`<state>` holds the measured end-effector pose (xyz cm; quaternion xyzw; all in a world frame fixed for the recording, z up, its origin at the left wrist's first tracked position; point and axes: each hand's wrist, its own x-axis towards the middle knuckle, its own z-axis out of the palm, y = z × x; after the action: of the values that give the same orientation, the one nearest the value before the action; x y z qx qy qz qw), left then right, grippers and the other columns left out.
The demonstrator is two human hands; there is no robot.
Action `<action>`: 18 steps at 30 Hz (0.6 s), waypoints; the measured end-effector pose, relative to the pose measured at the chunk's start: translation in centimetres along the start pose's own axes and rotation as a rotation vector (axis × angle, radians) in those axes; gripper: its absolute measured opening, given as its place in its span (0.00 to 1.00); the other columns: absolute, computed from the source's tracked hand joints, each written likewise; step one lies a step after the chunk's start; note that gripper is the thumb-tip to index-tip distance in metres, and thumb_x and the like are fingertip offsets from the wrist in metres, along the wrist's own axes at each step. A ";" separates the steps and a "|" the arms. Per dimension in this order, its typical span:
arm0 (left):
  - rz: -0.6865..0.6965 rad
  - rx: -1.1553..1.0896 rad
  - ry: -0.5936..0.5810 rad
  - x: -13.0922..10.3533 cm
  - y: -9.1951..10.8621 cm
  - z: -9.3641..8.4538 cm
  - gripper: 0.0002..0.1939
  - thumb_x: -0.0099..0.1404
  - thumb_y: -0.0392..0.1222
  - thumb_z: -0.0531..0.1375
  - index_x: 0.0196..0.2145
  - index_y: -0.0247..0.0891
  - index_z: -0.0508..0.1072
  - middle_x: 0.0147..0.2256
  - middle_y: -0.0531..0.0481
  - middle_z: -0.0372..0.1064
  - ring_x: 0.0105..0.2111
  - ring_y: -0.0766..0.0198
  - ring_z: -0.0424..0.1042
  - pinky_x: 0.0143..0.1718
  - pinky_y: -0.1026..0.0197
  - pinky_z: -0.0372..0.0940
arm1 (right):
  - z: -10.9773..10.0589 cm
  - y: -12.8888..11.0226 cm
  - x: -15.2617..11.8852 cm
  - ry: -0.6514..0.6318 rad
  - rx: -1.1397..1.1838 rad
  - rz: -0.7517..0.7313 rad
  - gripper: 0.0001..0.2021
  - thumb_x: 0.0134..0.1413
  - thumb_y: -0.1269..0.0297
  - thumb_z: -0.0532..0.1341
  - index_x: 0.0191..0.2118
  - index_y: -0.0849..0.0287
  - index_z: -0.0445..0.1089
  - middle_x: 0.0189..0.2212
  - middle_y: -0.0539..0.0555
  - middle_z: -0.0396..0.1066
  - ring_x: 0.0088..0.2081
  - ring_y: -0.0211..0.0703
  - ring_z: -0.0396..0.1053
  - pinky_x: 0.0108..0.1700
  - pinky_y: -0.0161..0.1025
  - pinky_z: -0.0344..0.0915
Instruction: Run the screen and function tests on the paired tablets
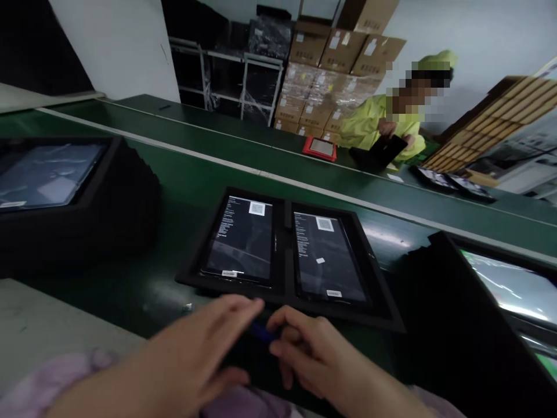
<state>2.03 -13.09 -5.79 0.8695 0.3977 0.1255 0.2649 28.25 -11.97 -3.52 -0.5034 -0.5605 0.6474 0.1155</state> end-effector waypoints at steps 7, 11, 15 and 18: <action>0.023 -0.066 -0.185 6.9 2.6 2.2 0.11 0.74 0.34 0.49 0.41 0.37 0.72 0.36 0.44 0.77 0.34 0.55 0.77 0.35 0.57 0.69 | -3.0 2.7 -3.3 -0.043 0.547 -0.122 0.38 0.52 0.33 0.67 0.60 0.52 0.65 0.40 0.53 0.75 0.32 0.39 0.73 0.30 0.34 0.69; -0.093 -0.422 -0.237 8.9 3.4 1.8 0.12 0.78 0.43 0.48 0.43 0.40 0.70 0.33 0.49 0.75 0.30 0.59 0.75 0.33 0.60 0.67 | -2.9 4.7 -3.0 0.375 0.366 -0.344 0.26 0.55 0.36 0.66 0.48 0.52 0.75 0.33 0.52 0.72 0.29 0.39 0.69 0.30 0.36 0.68; 0.019 -0.751 -0.431 11.8 5.0 2.9 0.21 0.80 0.50 0.44 0.49 0.38 0.72 0.37 0.46 0.74 0.35 0.60 0.75 0.38 0.60 0.71 | -4.7 4.9 -1.4 0.855 0.015 -0.461 0.18 0.62 0.46 0.63 0.29 0.53 0.70 0.24 0.52 0.68 0.25 0.41 0.66 0.26 0.38 0.66; 0.116 -0.933 -0.546 13.7 5.1 3.4 0.28 0.80 0.55 0.42 0.38 0.39 0.74 0.30 0.50 0.71 0.30 0.64 0.73 0.35 0.64 0.72 | -10.5 4.1 -0.6 1.141 0.124 -0.523 0.14 0.56 0.53 0.69 0.30 0.50 0.65 0.21 0.47 0.62 0.20 0.38 0.59 0.19 0.34 0.56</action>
<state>15.65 -6.71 -5.63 0.6810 0.1676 0.0726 0.7091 38.39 -7.43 -5.20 -0.6081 -0.4767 0.2585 0.5798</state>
